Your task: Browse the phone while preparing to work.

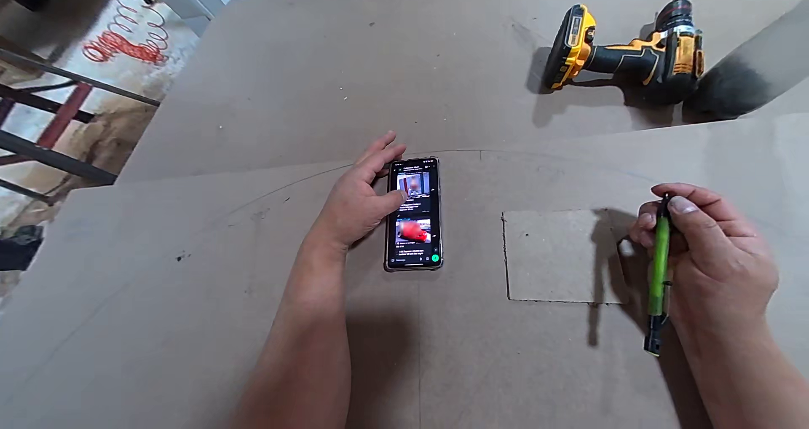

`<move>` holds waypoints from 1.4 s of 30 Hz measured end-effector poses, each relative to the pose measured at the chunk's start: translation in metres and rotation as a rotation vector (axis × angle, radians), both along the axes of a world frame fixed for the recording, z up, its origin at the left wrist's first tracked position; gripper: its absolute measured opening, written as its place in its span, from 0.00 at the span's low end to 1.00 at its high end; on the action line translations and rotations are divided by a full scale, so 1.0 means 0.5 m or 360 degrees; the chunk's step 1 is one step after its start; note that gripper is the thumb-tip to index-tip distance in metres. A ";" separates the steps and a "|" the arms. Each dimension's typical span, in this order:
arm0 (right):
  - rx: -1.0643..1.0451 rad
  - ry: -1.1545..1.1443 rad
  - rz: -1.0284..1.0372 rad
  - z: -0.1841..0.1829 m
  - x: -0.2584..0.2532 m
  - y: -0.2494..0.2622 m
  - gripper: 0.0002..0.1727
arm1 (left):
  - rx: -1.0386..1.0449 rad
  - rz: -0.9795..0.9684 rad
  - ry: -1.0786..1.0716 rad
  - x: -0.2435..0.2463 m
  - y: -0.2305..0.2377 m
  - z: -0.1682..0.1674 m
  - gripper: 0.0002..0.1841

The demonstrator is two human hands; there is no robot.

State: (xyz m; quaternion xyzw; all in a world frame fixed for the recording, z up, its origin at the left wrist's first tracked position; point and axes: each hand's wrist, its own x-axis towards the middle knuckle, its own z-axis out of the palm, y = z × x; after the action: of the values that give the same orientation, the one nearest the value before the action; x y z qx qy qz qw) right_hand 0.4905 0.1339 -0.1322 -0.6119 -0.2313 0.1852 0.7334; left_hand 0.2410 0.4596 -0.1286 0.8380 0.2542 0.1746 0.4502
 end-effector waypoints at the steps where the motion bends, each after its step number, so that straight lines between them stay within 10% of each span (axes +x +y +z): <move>1: 0.0001 0.0000 -0.0003 0.000 0.000 0.000 0.14 | 0.0001 0.0001 0.0006 0.001 0.000 0.000 0.35; 42: -0.0001 0.0020 -0.0005 -0.002 0.002 0.002 0.14 | -0.0094 0.0176 -0.0104 0.006 -0.003 -0.005 0.25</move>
State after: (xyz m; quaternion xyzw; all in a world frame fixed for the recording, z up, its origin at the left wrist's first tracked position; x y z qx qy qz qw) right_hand 0.4915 0.1348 -0.1332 -0.6114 -0.2257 0.1880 0.7348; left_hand 0.2439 0.4580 -0.1309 0.8029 0.2903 0.2190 0.4724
